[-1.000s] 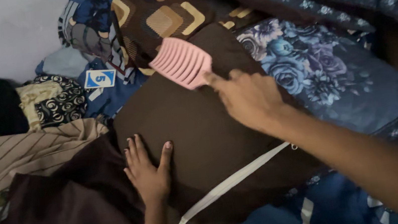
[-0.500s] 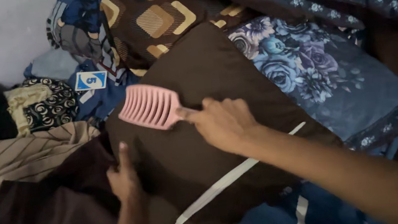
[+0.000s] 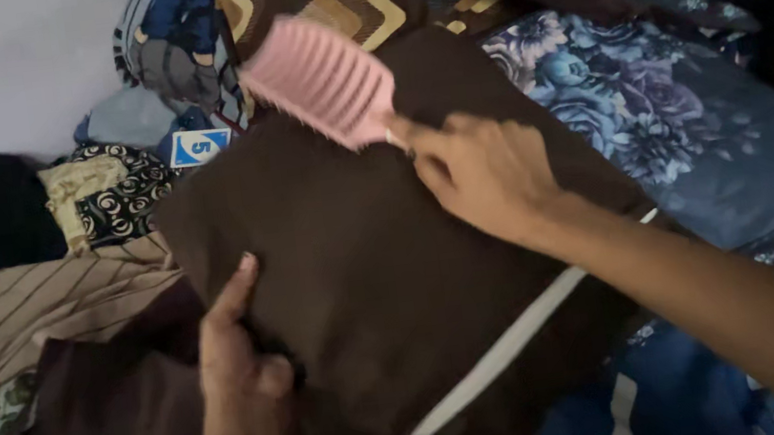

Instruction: The person zips a pillowcase closed, then uses a pink hairbrush to repeatedly brush the surface of several decorative pillows. The person handles multiple pillows, including floral and striped designs, and brushes each one before moving to the next.

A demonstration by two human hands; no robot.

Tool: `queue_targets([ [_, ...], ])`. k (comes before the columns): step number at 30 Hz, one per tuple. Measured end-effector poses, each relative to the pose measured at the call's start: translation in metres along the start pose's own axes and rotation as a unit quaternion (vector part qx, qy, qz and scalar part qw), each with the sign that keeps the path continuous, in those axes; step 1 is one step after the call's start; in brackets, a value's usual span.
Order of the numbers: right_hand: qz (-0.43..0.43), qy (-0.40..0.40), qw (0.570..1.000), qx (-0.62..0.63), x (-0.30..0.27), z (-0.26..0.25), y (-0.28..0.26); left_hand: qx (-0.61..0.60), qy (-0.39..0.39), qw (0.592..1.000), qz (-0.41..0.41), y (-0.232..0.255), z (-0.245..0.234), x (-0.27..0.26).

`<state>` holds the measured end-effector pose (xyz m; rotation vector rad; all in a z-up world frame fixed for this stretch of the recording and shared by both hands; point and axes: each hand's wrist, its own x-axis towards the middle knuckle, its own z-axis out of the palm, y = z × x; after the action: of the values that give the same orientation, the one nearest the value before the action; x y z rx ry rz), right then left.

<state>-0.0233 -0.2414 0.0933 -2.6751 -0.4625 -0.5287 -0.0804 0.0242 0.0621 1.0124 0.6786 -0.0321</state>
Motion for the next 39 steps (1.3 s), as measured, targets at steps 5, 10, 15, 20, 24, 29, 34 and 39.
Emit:
queue_targets([
  [5,-0.011,0.084,0.993,0.081,0.001,-0.025,-0.008,-0.036,-0.029,0.991,0.127,0.026,-0.013,-0.043],
  [10,-0.025,-0.059,0.995,0.070,-0.011,-0.028,-0.009,-0.102,-0.038,0.977,0.183,0.002,-0.039,-0.008],
  [15,-0.028,-0.226,0.969,0.092,-0.034,0.001,-0.010,-0.100,0.162,0.981,-0.044,-0.082,-0.071,0.015],
  [20,-0.041,-0.245,0.967,0.061,-0.036,0.024,-0.011,0.028,0.311,0.931,0.189,-0.103,-0.093,0.009],
  [24,-0.045,-0.241,0.967,0.073,-0.030,0.035,-0.020,0.210,0.395,0.859,0.251,-0.109,-0.136,-0.005],
  [29,-0.107,-0.266,0.954,0.088,-0.045,0.043,-0.044,0.423,0.470,0.736,0.244,-0.119,-0.162,-0.013],
  [34,-0.157,-0.233,0.955,0.097,-0.061,0.038,-0.043,0.552,0.334,0.581,0.496,-0.124,-0.133,-0.038],
  [39,-0.192,-0.298,0.931,0.087,-0.074,0.031,-0.068,0.641,0.251,0.595,0.415,-0.127,-0.103,-0.011],
])
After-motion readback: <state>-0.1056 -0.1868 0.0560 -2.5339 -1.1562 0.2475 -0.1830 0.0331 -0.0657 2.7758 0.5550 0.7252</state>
